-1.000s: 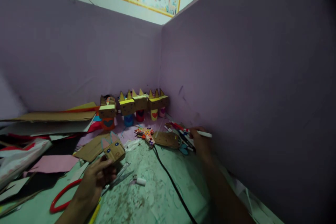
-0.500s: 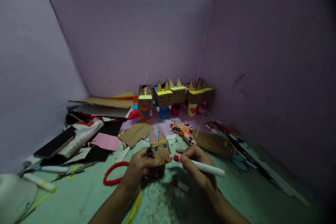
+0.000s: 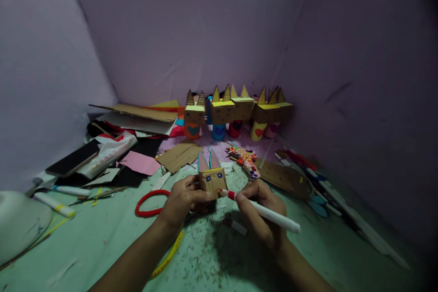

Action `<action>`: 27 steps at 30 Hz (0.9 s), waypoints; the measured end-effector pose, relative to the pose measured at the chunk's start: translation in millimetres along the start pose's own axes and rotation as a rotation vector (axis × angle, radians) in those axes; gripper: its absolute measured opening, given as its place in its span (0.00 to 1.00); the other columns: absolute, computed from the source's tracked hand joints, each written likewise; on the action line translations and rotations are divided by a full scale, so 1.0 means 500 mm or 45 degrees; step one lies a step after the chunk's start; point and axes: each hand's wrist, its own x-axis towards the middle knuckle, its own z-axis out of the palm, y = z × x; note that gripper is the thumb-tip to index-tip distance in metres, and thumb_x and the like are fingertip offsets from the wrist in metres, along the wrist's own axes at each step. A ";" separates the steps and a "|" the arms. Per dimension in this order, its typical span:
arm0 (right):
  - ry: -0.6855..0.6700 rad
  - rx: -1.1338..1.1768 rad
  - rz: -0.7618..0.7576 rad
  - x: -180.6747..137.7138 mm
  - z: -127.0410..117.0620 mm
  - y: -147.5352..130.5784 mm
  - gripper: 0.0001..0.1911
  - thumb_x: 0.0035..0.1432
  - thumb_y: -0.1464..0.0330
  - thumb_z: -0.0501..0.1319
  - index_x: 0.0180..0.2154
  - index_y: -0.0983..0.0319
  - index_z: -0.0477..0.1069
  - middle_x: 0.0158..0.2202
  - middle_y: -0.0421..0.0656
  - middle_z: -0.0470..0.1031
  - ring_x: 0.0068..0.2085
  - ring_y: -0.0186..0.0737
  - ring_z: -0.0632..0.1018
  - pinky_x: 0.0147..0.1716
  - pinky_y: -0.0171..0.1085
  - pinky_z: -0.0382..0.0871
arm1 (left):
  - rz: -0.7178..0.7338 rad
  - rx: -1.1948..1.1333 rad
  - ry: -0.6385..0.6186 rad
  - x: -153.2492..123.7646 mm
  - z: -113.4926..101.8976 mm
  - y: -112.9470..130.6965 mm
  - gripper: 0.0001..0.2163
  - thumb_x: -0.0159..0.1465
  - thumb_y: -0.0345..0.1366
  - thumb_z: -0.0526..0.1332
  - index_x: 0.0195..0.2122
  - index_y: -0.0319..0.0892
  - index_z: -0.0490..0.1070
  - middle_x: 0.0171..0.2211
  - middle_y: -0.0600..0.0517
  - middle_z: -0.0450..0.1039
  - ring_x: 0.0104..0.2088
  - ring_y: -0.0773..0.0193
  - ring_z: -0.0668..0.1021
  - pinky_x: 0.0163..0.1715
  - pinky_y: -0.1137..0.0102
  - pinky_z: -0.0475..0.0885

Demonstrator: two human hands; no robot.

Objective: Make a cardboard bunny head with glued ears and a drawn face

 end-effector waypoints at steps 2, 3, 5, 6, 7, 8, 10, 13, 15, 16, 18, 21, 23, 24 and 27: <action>-0.003 -0.027 -0.005 0.002 0.001 -0.003 0.11 0.50 0.62 0.60 0.20 0.58 0.65 0.13 0.35 0.66 0.15 0.34 0.67 0.15 0.33 0.56 | 0.002 -0.010 -0.004 0.000 0.001 0.000 0.22 0.40 0.31 0.67 0.40 0.33 0.73 0.33 0.43 0.78 0.27 0.60 0.77 0.21 0.70 0.69; -0.021 -0.048 -0.014 0.002 0.002 -0.004 0.11 0.50 0.62 0.60 0.20 0.58 0.65 0.13 0.35 0.66 0.15 0.34 0.67 0.15 0.33 0.56 | -0.002 -0.012 -0.006 0.001 0.001 0.000 0.22 0.40 0.30 0.67 0.40 0.33 0.73 0.34 0.43 0.78 0.27 0.59 0.77 0.21 0.70 0.69; -0.048 -0.081 -0.025 0.002 0.003 -0.008 0.11 0.50 0.62 0.60 0.20 0.58 0.64 0.13 0.36 0.67 0.15 0.35 0.67 0.16 0.33 0.57 | -0.010 -0.011 -0.003 0.002 0.001 0.000 0.23 0.40 0.30 0.67 0.40 0.33 0.73 0.34 0.43 0.78 0.27 0.60 0.77 0.21 0.71 0.68; -0.043 -0.088 -0.022 0.001 0.003 -0.009 0.11 0.50 0.62 0.60 0.20 0.58 0.64 0.13 0.36 0.67 0.16 0.35 0.67 0.16 0.33 0.57 | -0.015 -0.008 -0.002 0.002 0.000 0.000 0.23 0.39 0.31 0.67 0.40 0.33 0.73 0.33 0.43 0.78 0.26 0.60 0.77 0.20 0.71 0.68; -0.023 -0.089 -0.011 0.000 0.004 -0.011 0.11 0.50 0.62 0.59 0.20 0.58 0.64 0.13 0.36 0.67 0.16 0.34 0.67 0.17 0.33 0.57 | -0.017 -0.003 0.002 0.002 0.000 0.000 0.23 0.39 0.31 0.67 0.40 0.33 0.73 0.33 0.43 0.78 0.26 0.61 0.76 0.20 0.72 0.68; 0.002 -0.088 0.006 -0.001 0.005 -0.011 0.12 0.50 0.62 0.59 0.20 0.58 0.63 0.14 0.36 0.66 0.16 0.34 0.67 0.17 0.33 0.57 | -0.019 0.003 0.004 0.002 0.000 0.000 0.24 0.39 0.31 0.67 0.41 0.33 0.73 0.33 0.43 0.78 0.25 0.61 0.76 0.20 0.72 0.68; -0.003 -0.080 0.022 -0.003 0.006 -0.011 0.12 0.50 0.62 0.59 0.20 0.58 0.64 0.14 0.36 0.66 0.16 0.34 0.67 0.18 0.34 0.57 | -0.015 0.002 -0.009 0.001 0.001 0.000 0.24 0.40 0.30 0.67 0.41 0.33 0.73 0.33 0.43 0.78 0.26 0.61 0.76 0.21 0.71 0.69; -0.056 -0.091 -0.009 -0.001 0.002 -0.005 0.11 0.50 0.62 0.60 0.20 0.59 0.65 0.14 0.36 0.67 0.17 0.35 0.68 0.18 0.34 0.58 | -0.010 -0.007 -0.017 0.001 0.001 0.000 0.23 0.40 0.30 0.67 0.41 0.33 0.73 0.33 0.43 0.78 0.26 0.61 0.77 0.22 0.71 0.69; -0.099 -0.108 -0.058 0.001 -0.001 0.001 0.10 0.50 0.63 0.61 0.20 0.59 0.66 0.15 0.37 0.68 0.18 0.35 0.68 0.18 0.33 0.59 | -0.020 -0.003 -0.003 0.001 0.000 -0.001 0.24 0.39 0.30 0.68 0.41 0.34 0.73 0.33 0.43 0.79 0.27 0.60 0.77 0.21 0.71 0.69; -0.117 -0.117 -0.079 0.002 -0.003 0.003 0.10 0.50 0.63 0.60 0.21 0.59 0.66 0.15 0.37 0.68 0.18 0.35 0.68 0.18 0.33 0.59 | -0.028 0.000 0.001 0.002 -0.001 -0.001 0.24 0.39 0.30 0.68 0.41 0.34 0.73 0.34 0.43 0.79 0.28 0.59 0.77 0.21 0.71 0.69; -0.152 -0.136 -0.105 0.003 -0.004 0.007 0.10 0.51 0.64 0.60 0.21 0.59 0.66 0.15 0.37 0.68 0.18 0.35 0.68 0.18 0.33 0.59 | -0.035 -0.007 -0.015 0.002 -0.002 -0.002 0.25 0.39 0.30 0.69 0.42 0.35 0.73 0.35 0.43 0.79 0.29 0.59 0.78 0.22 0.71 0.70; -0.105 -0.164 -0.102 0.003 -0.002 0.008 0.11 0.51 0.63 0.60 0.20 0.59 0.66 0.15 0.37 0.67 0.18 0.34 0.68 0.18 0.33 0.58 | -0.025 -0.010 -0.034 0.002 -0.003 -0.003 0.25 0.40 0.30 0.68 0.43 0.35 0.73 0.35 0.43 0.79 0.29 0.59 0.78 0.23 0.71 0.70; -0.097 -0.173 -0.103 0.003 -0.001 0.009 0.11 0.51 0.63 0.60 0.21 0.59 0.66 0.15 0.37 0.67 0.18 0.34 0.68 0.17 0.32 0.58 | -0.022 -0.010 -0.030 0.001 -0.003 -0.004 0.24 0.40 0.30 0.68 0.42 0.34 0.73 0.34 0.44 0.79 0.28 0.60 0.78 0.22 0.72 0.69; -0.104 -0.176 -0.111 0.003 -0.001 0.009 0.11 0.52 0.62 0.59 0.21 0.59 0.66 0.16 0.37 0.67 0.18 0.34 0.68 0.18 0.32 0.58 | -0.021 -0.016 -0.032 0.001 -0.003 -0.004 0.24 0.40 0.29 0.68 0.42 0.34 0.73 0.33 0.44 0.79 0.27 0.61 0.78 0.22 0.73 0.69; -0.127 -0.180 -0.136 0.005 -0.003 0.009 0.11 0.52 0.63 0.59 0.21 0.60 0.65 0.16 0.37 0.68 0.18 0.35 0.69 0.18 0.33 0.59 | -0.011 -0.029 -0.050 0.003 -0.004 -0.006 0.24 0.41 0.29 0.68 0.43 0.34 0.72 0.33 0.44 0.79 0.27 0.60 0.78 0.21 0.72 0.68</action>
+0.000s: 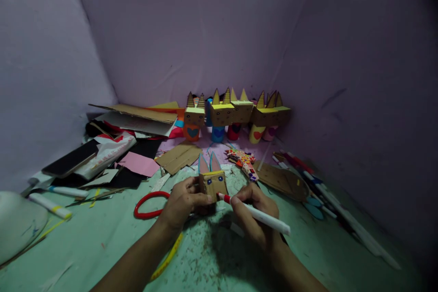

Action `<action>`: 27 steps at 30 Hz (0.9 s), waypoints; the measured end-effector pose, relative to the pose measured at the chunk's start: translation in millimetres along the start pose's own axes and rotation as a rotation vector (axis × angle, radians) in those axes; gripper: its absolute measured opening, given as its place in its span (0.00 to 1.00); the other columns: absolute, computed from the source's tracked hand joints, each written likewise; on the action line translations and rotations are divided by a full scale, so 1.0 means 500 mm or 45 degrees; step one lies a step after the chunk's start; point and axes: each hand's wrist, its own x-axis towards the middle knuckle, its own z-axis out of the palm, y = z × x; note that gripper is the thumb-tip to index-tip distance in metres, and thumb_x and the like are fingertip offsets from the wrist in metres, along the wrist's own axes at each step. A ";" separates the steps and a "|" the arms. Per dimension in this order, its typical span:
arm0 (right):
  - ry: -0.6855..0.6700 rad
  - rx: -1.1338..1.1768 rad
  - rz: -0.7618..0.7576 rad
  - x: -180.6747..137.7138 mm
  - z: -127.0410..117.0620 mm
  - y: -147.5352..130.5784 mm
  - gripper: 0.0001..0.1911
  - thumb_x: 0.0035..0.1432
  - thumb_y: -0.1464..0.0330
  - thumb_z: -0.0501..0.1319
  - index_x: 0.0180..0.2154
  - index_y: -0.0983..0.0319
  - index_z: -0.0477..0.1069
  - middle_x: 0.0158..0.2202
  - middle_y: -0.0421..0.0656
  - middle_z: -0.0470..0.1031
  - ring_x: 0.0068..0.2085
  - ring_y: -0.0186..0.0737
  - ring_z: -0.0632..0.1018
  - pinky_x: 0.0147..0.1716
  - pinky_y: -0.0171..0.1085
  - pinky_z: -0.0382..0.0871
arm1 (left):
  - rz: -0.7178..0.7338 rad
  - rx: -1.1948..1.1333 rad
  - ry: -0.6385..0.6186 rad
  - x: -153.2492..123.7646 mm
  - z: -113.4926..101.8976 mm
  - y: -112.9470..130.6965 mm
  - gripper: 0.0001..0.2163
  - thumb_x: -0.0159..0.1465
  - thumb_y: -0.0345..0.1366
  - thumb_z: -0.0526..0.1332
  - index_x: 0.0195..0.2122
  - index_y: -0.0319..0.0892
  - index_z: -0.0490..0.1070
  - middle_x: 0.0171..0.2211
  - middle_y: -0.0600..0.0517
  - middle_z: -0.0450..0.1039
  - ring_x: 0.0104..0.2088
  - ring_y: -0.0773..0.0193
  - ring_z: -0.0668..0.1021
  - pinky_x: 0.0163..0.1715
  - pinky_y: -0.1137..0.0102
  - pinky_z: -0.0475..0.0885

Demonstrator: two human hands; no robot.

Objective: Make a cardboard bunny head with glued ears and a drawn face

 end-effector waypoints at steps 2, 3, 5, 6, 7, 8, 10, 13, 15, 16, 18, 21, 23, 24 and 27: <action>0.008 0.022 0.029 0.001 -0.001 0.000 0.11 0.52 0.63 0.59 0.21 0.60 0.65 0.16 0.38 0.68 0.18 0.35 0.69 0.18 0.33 0.59 | 0.005 0.016 0.001 0.002 -0.001 -0.001 0.25 0.42 0.30 0.68 0.44 0.34 0.72 0.35 0.43 0.79 0.29 0.59 0.78 0.23 0.71 0.70; 0.012 0.034 0.052 0.001 -0.001 -0.001 0.11 0.51 0.63 0.59 0.21 0.59 0.65 0.16 0.37 0.68 0.18 0.35 0.68 0.18 0.33 0.59 | 0.001 0.022 0.005 0.003 -0.001 -0.001 0.25 0.42 0.30 0.68 0.44 0.34 0.72 0.36 0.42 0.79 0.30 0.58 0.79 0.24 0.71 0.70; 0.023 0.052 0.078 0.001 0.000 -0.003 0.11 0.50 0.63 0.60 0.21 0.59 0.65 0.15 0.37 0.68 0.17 0.35 0.67 0.17 0.33 0.57 | -0.008 0.028 0.015 0.004 -0.002 -0.001 0.26 0.41 0.30 0.67 0.45 0.34 0.71 0.38 0.42 0.79 0.32 0.56 0.79 0.25 0.70 0.71; 0.039 0.059 0.081 0.001 0.002 -0.004 0.11 0.50 0.63 0.60 0.20 0.59 0.65 0.15 0.36 0.67 0.17 0.35 0.67 0.16 0.33 0.57 | -0.012 0.031 0.022 0.004 -0.002 -0.001 0.26 0.41 0.30 0.67 0.45 0.34 0.71 0.38 0.42 0.79 0.32 0.57 0.79 0.24 0.70 0.70; 0.064 0.068 0.085 0.001 0.003 -0.005 0.11 0.50 0.63 0.60 0.20 0.59 0.64 0.14 0.36 0.66 0.16 0.34 0.66 0.16 0.33 0.56 | -0.016 0.035 0.028 0.004 -0.002 -0.001 0.26 0.40 0.30 0.67 0.44 0.34 0.71 0.38 0.42 0.79 0.31 0.57 0.78 0.23 0.70 0.70; 0.093 0.080 0.093 0.001 0.005 -0.006 0.11 0.50 0.63 0.59 0.20 0.58 0.64 0.14 0.35 0.65 0.16 0.34 0.66 0.16 0.33 0.55 | -0.017 0.036 0.033 0.004 -0.002 -0.001 0.26 0.40 0.30 0.67 0.44 0.34 0.71 0.38 0.41 0.79 0.30 0.58 0.78 0.22 0.71 0.70; 0.134 0.101 0.113 0.001 0.008 -0.008 0.11 0.50 0.63 0.59 0.20 0.58 0.63 0.14 0.34 0.64 0.16 0.33 0.65 0.17 0.33 0.55 | -0.018 0.034 0.034 0.004 -0.002 -0.001 0.27 0.40 0.30 0.67 0.44 0.33 0.71 0.38 0.41 0.79 0.30 0.58 0.78 0.22 0.71 0.69; 0.106 0.090 0.111 0.000 0.007 -0.009 0.11 0.51 0.63 0.59 0.20 0.58 0.62 0.14 0.34 0.64 0.16 0.33 0.65 0.16 0.33 0.55 | -0.027 0.027 0.032 0.004 -0.001 -0.002 0.27 0.39 0.29 0.67 0.45 0.33 0.71 0.37 0.41 0.79 0.30 0.58 0.78 0.23 0.71 0.70; 0.084 0.063 0.094 0.000 0.005 -0.007 0.11 0.51 0.63 0.58 0.20 0.58 0.62 0.14 0.35 0.65 0.16 0.34 0.66 0.17 0.33 0.55 | -0.031 0.026 0.039 0.005 -0.001 -0.001 0.27 0.39 0.29 0.67 0.45 0.33 0.71 0.37 0.41 0.79 0.30 0.58 0.78 0.23 0.70 0.71; 0.077 0.048 0.085 0.000 0.003 -0.006 0.12 0.52 0.62 0.58 0.20 0.59 0.62 0.15 0.35 0.65 0.17 0.34 0.66 0.17 0.33 0.55 | -0.030 0.023 0.040 0.005 -0.001 -0.001 0.27 0.39 0.29 0.67 0.45 0.33 0.71 0.37 0.42 0.79 0.30 0.58 0.78 0.23 0.70 0.71; 0.081 0.022 0.078 0.001 0.001 -0.004 0.12 0.52 0.62 0.58 0.21 0.59 0.63 0.15 0.36 0.66 0.17 0.34 0.67 0.17 0.33 0.56 | -0.023 0.018 0.037 0.004 0.000 -0.001 0.27 0.40 0.29 0.67 0.44 0.33 0.71 0.36 0.42 0.79 0.29 0.59 0.78 0.22 0.71 0.70; 0.055 0.013 0.053 0.001 0.001 -0.003 0.12 0.52 0.62 0.58 0.21 0.59 0.63 0.14 0.36 0.66 0.17 0.34 0.67 0.17 0.33 0.56 | -0.018 0.023 0.025 0.002 0.000 0.001 0.26 0.41 0.29 0.67 0.44 0.34 0.71 0.36 0.43 0.79 0.29 0.59 0.78 0.22 0.71 0.70; 0.077 0.018 0.058 0.001 0.004 -0.005 0.12 0.52 0.62 0.57 0.21 0.59 0.62 0.15 0.36 0.65 0.17 0.34 0.66 0.18 0.33 0.56 | -0.015 0.029 0.030 0.001 0.000 0.002 0.26 0.41 0.29 0.67 0.44 0.34 0.71 0.36 0.43 0.79 0.30 0.58 0.78 0.23 0.71 0.71; 0.095 0.023 0.067 0.000 0.006 -0.007 0.12 0.52 0.62 0.57 0.21 0.59 0.62 0.15 0.35 0.65 0.18 0.34 0.66 0.18 0.33 0.56 | -0.013 0.031 0.036 0.001 0.000 0.003 0.26 0.41 0.29 0.67 0.44 0.34 0.71 0.36 0.44 0.79 0.30 0.58 0.78 0.23 0.71 0.71; 0.167 0.052 0.104 -0.003 0.012 -0.010 0.12 0.51 0.62 0.57 0.20 0.59 0.61 0.15 0.34 0.63 0.18 0.33 0.65 0.19 0.33 0.54 | -0.010 0.034 0.037 0.001 -0.001 0.002 0.25 0.41 0.29 0.66 0.44 0.34 0.71 0.36 0.43 0.79 0.30 0.59 0.78 0.23 0.71 0.70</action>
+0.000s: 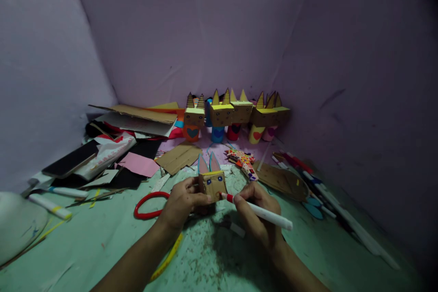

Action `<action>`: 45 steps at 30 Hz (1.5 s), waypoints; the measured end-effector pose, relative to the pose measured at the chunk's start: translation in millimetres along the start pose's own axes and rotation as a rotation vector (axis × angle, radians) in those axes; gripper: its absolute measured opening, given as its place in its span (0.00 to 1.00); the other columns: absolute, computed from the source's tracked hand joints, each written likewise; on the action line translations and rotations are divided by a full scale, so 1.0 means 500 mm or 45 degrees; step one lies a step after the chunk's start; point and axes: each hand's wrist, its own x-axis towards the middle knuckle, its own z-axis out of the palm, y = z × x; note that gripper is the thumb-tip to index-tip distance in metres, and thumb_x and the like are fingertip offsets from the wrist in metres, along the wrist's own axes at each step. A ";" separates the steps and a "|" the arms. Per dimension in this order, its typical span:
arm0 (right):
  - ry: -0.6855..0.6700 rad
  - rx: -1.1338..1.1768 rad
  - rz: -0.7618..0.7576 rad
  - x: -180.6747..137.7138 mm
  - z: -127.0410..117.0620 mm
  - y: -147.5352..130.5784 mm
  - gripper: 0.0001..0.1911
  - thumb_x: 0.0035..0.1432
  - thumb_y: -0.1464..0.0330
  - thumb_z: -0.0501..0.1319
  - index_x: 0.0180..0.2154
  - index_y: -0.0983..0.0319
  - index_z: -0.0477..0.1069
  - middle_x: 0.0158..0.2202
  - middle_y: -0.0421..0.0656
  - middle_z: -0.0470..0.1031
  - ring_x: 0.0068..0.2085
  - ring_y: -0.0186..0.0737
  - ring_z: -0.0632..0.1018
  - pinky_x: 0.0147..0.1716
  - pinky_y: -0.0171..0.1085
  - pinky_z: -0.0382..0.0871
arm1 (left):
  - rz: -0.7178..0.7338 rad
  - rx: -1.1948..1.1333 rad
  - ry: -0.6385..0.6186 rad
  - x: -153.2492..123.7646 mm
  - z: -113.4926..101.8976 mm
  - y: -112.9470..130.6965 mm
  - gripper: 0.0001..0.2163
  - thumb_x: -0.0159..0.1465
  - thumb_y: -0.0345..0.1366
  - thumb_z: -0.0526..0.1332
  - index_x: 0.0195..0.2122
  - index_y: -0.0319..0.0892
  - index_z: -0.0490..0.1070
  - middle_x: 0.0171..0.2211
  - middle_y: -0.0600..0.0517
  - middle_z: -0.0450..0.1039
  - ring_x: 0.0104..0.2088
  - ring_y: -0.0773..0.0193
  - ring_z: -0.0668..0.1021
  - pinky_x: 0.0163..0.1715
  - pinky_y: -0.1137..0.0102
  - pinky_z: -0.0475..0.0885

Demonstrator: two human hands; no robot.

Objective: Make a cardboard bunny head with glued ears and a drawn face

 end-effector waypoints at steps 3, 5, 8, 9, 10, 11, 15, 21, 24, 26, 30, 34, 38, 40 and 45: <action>-0.004 0.014 0.028 -0.001 0.001 0.004 0.12 0.51 0.62 0.57 0.20 0.59 0.61 0.15 0.34 0.62 0.18 0.33 0.65 0.19 0.33 0.54 | -0.004 -0.006 -0.012 0.000 0.000 -0.002 0.26 0.41 0.29 0.67 0.44 0.33 0.71 0.36 0.43 0.79 0.30 0.58 0.78 0.23 0.71 0.70; -0.035 0.015 0.020 0.001 -0.001 0.010 0.12 0.51 0.62 0.57 0.20 0.59 0.61 0.15 0.34 0.63 0.18 0.33 0.65 0.19 0.33 0.54 | -0.008 -0.009 -0.006 0.000 0.001 -0.002 0.26 0.40 0.29 0.67 0.44 0.33 0.71 0.37 0.43 0.79 0.30 0.58 0.78 0.23 0.71 0.70; -0.088 0.017 -0.050 0.004 -0.004 0.016 0.11 0.52 0.63 0.57 0.21 0.59 0.61 0.15 0.34 0.64 0.17 0.33 0.65 0.18 0.32 0.54 | -0.012 -0.002 -0.009 0.001 0.002 -0.002 0.26 0.40 0.30 0.67 0.44 0.33 0.71 0.36 0.42 0.79 0.30 0.58 0.78 0.23 0.71 0.70; -0.094 0.018 -0.067 0.004 -0.005 0.016 0.11 0.52 0.63 0.58 0.21 0.59 0.61 0.14 0.34 0.63 0.17 0.33 0.65 0.17 0.32 0.53 | -0.008 -0.002 -0.013 0.002 0.002 -0.002 0.27 0.40 0.30 0.67 0.44 0.33 0.71 0.36 0.42 0.79 0.30 0.58 0.78 0.23 0.70 0.70; -0.093 0.021 -0.068 0.003 -0.005 0.015 0.11 0.52 0.64 0.58 0.21 0.59 0.61 0.14 0.34 0.63 0.17 0.33 0.65 0.17 0.32 0.53 | -0.007 -0.001 -0.017 0.002 0.002 -0.001 0.27 0.40 0.30 0.67 0.44 0.33 0.70 0.36 0.42 0.79 0.30 0.58 0.78 0.24 0.70 0.71; -0.087 0.024 -0.056 0.003 -0.006 0.012 0.11 0.52 0.64 0.57 0.21 0.59 0.61 0.14 0.34 0.64 0.16 0.33 0.65 0.17 0.32 0.53 | -0.005 0.002 -0.015 0.003 0.002 -0.001 0.27 0.40 0.30 0.67 0.44 0.33 0.70 0.36 0.42 0.79 0.30 0.57 0.78 0.24 0.69 0.71; -0.141 -0.012 -0.032 0.000 -0.010 0.002 0.11 0.53 0.64 0.57 0.21 0.59 0.61 0.14 0.35 0.65 0.16 0.33 0.67 0.17 0.32 0.55 | -0.001 0.015 0.012 0.001 0.003 0.001 0.26 0.40 0.31 0.67 0.44 0.33 0.70 0.36 0.43 0.79 0.30 0.58 0.78 0.23 0.70 0.70; -0.199 -0.114 -0.112 0.004 -0.015 0.005 0.11 0.53 0.64 0.55 0.21 0.59 0.62 0.15 0.37 0.66 0.17 0.34 0.68 0.16 0.32 0.58 | 0.010 0.007 0.014 -0.002 0.005 0.003 0.25 0.40 0.30 0.67 0.43 0.33 0.70 0.34 0.44 0.79 0.28 0.60 0.78 0.22 0.71 0.70; -0.191 -0.127 -0.142 0.006 -0.013 0.004 0.11 0.53 0.64 0.55 0.21 0.59 0.62 0.15 0.37 0.66 0.17 0.34 0.68 0.17 0.32 0.58 | 0.016 0.007 0.007 0.000 0.005 0.002 0.24 0.40 0.29 0.67 0.42 0.33 0.71 0.32 0.45 0.79 0.26 0.62 0.77 0.20 0.73 0.68; -0.192 -0.130 -0.146 0.006 -0.012 0.003 0.11 0.53 0.64 0.55 0.21 0.60 0.62 0.15 0.37 0.66 0.17 0.34 0.68 0.17 0.32 0.58 | 0.018 0.013 0.009 0.000 0.005 0.002 0.24 0.40 0.29 0.67 0.42 0.33 0.71 0.32 0.46 0.79 0.26 0.63 0.77 0.20 0.74 0.68; -0.173 -0.111 -0.124 0.006 -0.009 0.003 0.11 0.53 0.63 0.56 0.21 0.60 0.62 0.15 0.36 0.64 0.16 0.33 0.66 0.16 0.32 0.57 | 0.018 0.002 -0.008 0.001 0.004 0.003 0.24 0.41 0.28 0.67 0.42 0.34 0.71 0.32 0.46 0.79 0.27 0.61 0.78 0.21 0.73 0.69; -0.151 -0.056 -0.090 0.005 -0.007 0.002 0.11 0.52 0.63 0.56 0.21 0.60 0.62 0.15 0.36 0.64 0.16 0.33 0.66 0.15 0.31 0.57 | 0.015 0.000 -0.008 0.001 0.003 0.001 0.24 0.41 0.29 0.67 0.43 0.34 0.71 0.34 0.45 0.79 0.28 0.60 0.78 0.22 0.72 0.69; -0.123 0.008 0.001 0.003 -0.004 0.002 0.11 0.52 0.63 0.57 0.21 0.60 0.62 0.14 0.35 0.65 0.16 0.32 0.66 0.15 0.31 0.56 | -0.002 -0.001 -0.002 0.001 0.002 -0.001 0.26 0.40 0.29 0.67 0.43 0.34 0.71 0.34 0.44 0.79 0.29 0.59 0.78 0.22 0.72 0.69; -0.099 0.037 0.021 0.002 -0.002 0.005 0.12 0.52 0.62 0.57 0.21 0.59 0.63 0.13 0.34 0.64 0.15 0.32 0.65 0.15 0.31 0.54 | -0.003 0.007 0.001 0.000 0.002 -0.001 0.27 0.40 0.29 0.67 0.44 0.34 0.71 0.35 0.43 0.79 0.30 0.59 0.78 0.22 0.71 0.69; -0.066 0.034 -0.010 0.004 -0.001 0.014 0.12 0.52 0.63 0.58 0.20 0.59 0.62 0.14 0.34 0.64 0.16 0.32 0.64 0.16 0.32 0.53 | -0.002 0.018 -0.006 -0.002 0.001 0.001 0.26 0.40 0.30 0.68 0.44 0.33 0.71 0.36 0.43 0.79 0.30 0.59 0.78 0.23 0.71 0.69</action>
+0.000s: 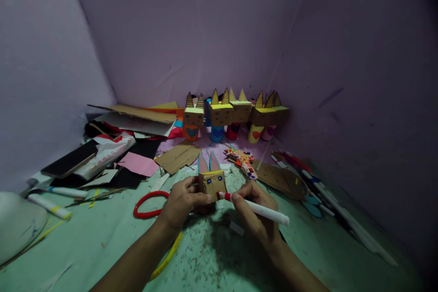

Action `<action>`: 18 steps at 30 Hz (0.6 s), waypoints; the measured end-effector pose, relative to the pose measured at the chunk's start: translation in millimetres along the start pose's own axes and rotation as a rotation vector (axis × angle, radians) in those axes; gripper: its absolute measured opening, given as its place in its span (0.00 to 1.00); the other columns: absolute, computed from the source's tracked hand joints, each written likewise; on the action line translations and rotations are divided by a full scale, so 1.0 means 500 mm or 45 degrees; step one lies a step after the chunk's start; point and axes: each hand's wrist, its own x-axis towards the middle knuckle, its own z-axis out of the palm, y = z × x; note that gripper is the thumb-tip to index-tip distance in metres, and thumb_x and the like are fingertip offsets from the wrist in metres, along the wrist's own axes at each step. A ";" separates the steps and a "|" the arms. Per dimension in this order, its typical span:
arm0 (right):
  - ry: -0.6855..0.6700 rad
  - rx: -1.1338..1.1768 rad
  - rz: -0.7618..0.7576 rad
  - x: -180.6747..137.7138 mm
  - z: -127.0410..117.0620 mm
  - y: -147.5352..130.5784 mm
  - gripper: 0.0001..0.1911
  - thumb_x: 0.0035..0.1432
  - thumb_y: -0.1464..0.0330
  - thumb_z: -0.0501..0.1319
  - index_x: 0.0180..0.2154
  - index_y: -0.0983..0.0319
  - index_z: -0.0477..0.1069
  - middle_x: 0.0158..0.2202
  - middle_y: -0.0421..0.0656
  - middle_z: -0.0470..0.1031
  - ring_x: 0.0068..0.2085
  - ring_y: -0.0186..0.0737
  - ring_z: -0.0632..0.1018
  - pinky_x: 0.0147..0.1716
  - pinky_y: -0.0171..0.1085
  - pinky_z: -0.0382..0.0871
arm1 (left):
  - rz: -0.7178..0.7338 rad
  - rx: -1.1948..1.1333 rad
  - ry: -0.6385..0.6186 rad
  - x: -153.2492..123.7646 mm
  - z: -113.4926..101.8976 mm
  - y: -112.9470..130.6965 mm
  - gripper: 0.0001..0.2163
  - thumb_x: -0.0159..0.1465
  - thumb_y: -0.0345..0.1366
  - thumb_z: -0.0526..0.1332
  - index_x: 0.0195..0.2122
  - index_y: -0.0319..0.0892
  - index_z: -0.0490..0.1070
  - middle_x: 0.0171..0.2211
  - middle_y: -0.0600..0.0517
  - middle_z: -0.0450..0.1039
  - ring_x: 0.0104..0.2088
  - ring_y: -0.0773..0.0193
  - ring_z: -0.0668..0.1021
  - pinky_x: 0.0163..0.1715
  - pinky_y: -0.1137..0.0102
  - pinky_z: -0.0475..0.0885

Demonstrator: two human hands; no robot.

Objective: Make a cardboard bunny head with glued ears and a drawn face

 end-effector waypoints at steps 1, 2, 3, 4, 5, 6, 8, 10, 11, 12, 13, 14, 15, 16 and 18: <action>0.004 -0.012 -0.011 0.001 -0.001 0.001 0.11 0.52 0.63 0.58 0.20 0.59 0.62 0.14 0.34 0.64 0.17 0.33 0.64 0.17 0.32 0.54 | 0.003 0.000 0.000 0.000 0.000 0.000 0.26 0.40 0.30 0.67 0.44 0.33 0.71 0.36 0.43 0.79 0.30 0.59 0.78 0.23 0.71 0.70; 0.012 -0.023 -0.023 0.002 -0.002 0.001 0.11 0.51 0.64 0.58 0.20 0.59 0.62 0.14 0.35 0.64 0.17 0.33 0.64 0.17 0.32 0.54 | 0.007 0.002 0.001 0.000 0.001 0.000 0.26 0.41 0.30 0.67 0.44 0.34 0.71 0.36 0.43 0.79 0.31 0.58 0.78 0.23 0.71 0.70; 0.017 -0.031 -0.033 0.002 -0.003 0.002 0.11 0.51 0.64 0.58 0.20 0.59 0.62 0.15 0.35 0.64 0.18 0.33 0.64 0.17 0.33 0.54 | 0.012 0.003 0.002 0.000 0.001 0.001 0.25 0.41 0.30 0.67 0.44 0.34 0.71 0.37 0.43 0.79 0.31 0.58 0.78 0.24 0.71 0.70; 0.022 -0.035 -0.032 0.003 -0.003 0.002 0.11 0.51 0.64 0.58 0.20 0.59 0.62 0.15 0.35 0.64 0.18 0.33 0.64 0.18 0.33 0.53 | 0.014 0.003 0.000 0.000 0.002 0.001 0.25 0.42 0.29 0.67 0.44 0.34 0.71 0.37 0.43 0.79 0.31 0.58 0.78 0.24 0.71 0.70; 0.025 -0.035 -0.022 0.003 -0.004 0.002 0.11 0.51 0.64 0.58 0.20 0.59 0.62 0.15 0.35 0.63 0.18 0.33 0.64 0.17 0.33 0.53 | 0.012 0.002 -0.005 -0.001 0.002 0.001 0.25 0.42 0.29 0.67 0.44 0.34 0.71 0.37 0.43 0.79 0.31 0.58 0.78 0.23 0.71 0.70; 0.023 -0.034 -0.009 0.003 -0.004 0.002 0.11 0.51 0.64 0.58 0.20 0.59 0.62 0.15 0.34 0.63 0.18 0.33 0.64 0.17 0.32 0.53 | 0.009 0.001 -0.004 -0.001 0.002 0.001 0.25 0.41 0.29 0.67 0.44 0.34 0.71 0.36 0.43 0.79 0.31 0.59 0.78 0.23 0.71 0.70; 0.024 -0.034 -0.003 0.004 -0.003 0.002 0.11 0.51 0.64 0.58 0.20 0.59 0.62 0.14 0.34 0.62 0.17 0.33 0.63 0.17 0.32 0.52 | 0.001 -0.001 0.005 -0.002 0.003 0.002 0.25 0.41 0.29 0.67 0.44 0.34 0.71 0.36 0.44 0.79 0.30 0.59 0.78 0.23 0.72 0.70; 0.040 -0.038 -0.015 0.004 -0.003 0.001 0.11 0.51 0.64 0.58 0.20 0.59 0.62 0.15 0.34 0.62 0.17 0.33 0.63 0.17 0.32 0.52 | -0.005 -0.002 0.011 -0.003 0.002 0.002 0.25 0.41 0.29 0.67 0.44 0.34 0.71 0.36 0.43 0.79 0.30 0.59 0.78 0.23 0.71 0.70; 0.048 -0.040 -0.018 0.003 -0.003 0.000 0.12 0.50 0.64 0.58 0.19 0.59 0.62 0.15 0.34 0.62 0.17 0.33 0.63 0.17 0.32 0.52 | -0.005 -0.003 0.012 -0.003 0.002 0.002 0.25 0.41 0.30 0.67 0.44 0.34 0.71 0.37 0.43 0.79 0.30 0.59 0.78 0.23 0.71 0.70; 0.053 -0.038 -0.015 0.004 -0.002 0.000 0.12 0.50 0.64 0.58 0.19 0.59 0.62 0.15 0.34 0.62 0.17 0.32 0.63 0.17 0.32 0.52 | -0.005 -0.005 0.012 -0.002 0.002 0.001 0.25 0.41 0.30 0.67 0.44 0.34 0.71 0.37 0.43 0.79 0.30 0.59 0.78 0.23 0.71 0.70; 0.054 -0.034 -0.008 0.004 -0.002 0.000 0.12 0.50 0.64 0.58 0.19 0.59 0.61 0.14 0.34 0.62 0.17 0.32 0.62 0.17 0.32 0.52 | -0.004 -0.010 0.011 -0.001 0.001 0.001 0.25 0.40 0.30 0.68 0.44 0.34 0.71 0.36 0.43 0.79 0.30 0.58 0.78 0.23 0.71 0.70; 0.058 -0.031 -0.001 0.004 -0.002 0.000 0.12 0.50 0.64 0.58 0.19 0.59 0.61 0.14 0.34 0.62 0.17 0.32 0.62 0.16 0.32 0.52 | 0.000 -0.014 0.014 -0.001 0.001 0.000 0.26 0.40 0.30 0.68 0.43 0.34 0.71 0.36 0.43 0.79 0.30 0.58 0.78 0.22 0.70 0.70; 0.060 -0.030 0.002 0.004 -0.002 0.001 0.12 0.50 0.64 0.58 0.19 0.59 0.61 0.14 0.34 0.62 0.17 0.32 0.62 0.16 0.32 0.51 | 0.002 -0.017 0.017 0.000 0.000 -0.001 0.26 0.40 0.30 0.68 0.43 0.34 0.71 0.36 0.43 0.79 0.29 0.58 0.78 0.22 0.70 0.70; 0.062 -0.030 -0.001 0.004 -0.002 0.001 0.12 0.50 0.63 0.58 0.19 0.59 0.61 0.14 0.34 0.62 0.17 0.32 0.62 0.16 0.32 0.51 | 0.003 -0.022 0.020 0.001 0.000 -0.002 0.26 0.40 0.30 0.68 0.43 0.33 0.71 0.35 0.42 0.79 0.29 0.58 0.78 0.22 0.70 0.70; 0.070 -0.035 -0.016 0.005 -0.002 0.002 0.12 0.50 0.64 0.58 0.19 0.59 0.61 0.14 0.34 0.62 0.17 0.32 0.62 0.16 0.32 0.51 | 0.007 -0.023 0.019 0.001 0.000 -0.002 0.25 0.40 0.30 0.68 0.43 0.33 0.71 0.35 0.42 0.79 0.29 0.58 0.78 0.22 0.70 0.70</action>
